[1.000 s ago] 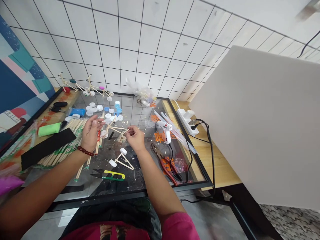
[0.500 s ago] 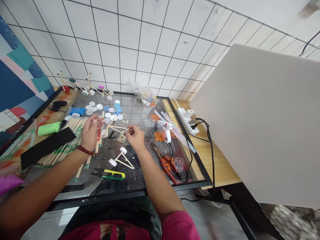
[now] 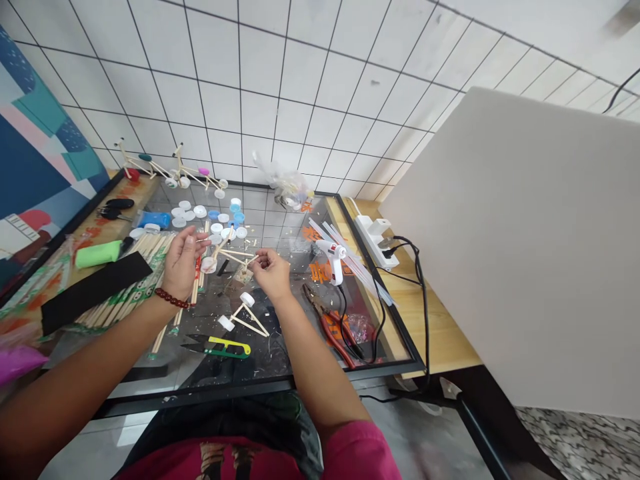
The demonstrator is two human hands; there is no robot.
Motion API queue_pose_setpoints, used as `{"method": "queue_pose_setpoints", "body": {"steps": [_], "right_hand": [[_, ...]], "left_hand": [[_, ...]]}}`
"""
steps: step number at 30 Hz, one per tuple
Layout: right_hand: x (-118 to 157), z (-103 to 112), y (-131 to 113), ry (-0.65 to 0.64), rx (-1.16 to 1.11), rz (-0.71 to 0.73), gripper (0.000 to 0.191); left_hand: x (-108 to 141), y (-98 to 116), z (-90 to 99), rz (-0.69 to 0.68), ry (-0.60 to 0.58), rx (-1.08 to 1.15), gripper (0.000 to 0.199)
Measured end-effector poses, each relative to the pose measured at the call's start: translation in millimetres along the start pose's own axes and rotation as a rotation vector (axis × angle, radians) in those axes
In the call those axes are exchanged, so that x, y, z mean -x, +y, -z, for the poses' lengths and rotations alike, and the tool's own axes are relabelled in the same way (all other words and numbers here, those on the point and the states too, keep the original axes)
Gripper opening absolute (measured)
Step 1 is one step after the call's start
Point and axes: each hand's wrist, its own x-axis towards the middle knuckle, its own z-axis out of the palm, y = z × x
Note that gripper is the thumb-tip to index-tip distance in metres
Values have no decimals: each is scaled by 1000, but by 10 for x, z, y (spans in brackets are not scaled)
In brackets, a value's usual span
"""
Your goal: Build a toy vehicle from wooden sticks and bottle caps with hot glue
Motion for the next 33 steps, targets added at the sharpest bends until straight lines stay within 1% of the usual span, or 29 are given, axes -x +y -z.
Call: {"method": "queue_pose_setpoints", "body": {"steps": [6,11,17,33], "right_hand": [[9,6,-20,1,-5,-12,25],[5,5,-13,-2,12,-11,25],[5,2,-5,9,4,-5,23],[0,2,-7,-5,8,-5,23]], "left_hand": [[5,14,-15,1,6,5,57],[4,-3,-15,-16,8,-4,54],[0,-20,-10,-20,3,0,55],[5,0,-8,-21,-3,-16,54]]}}
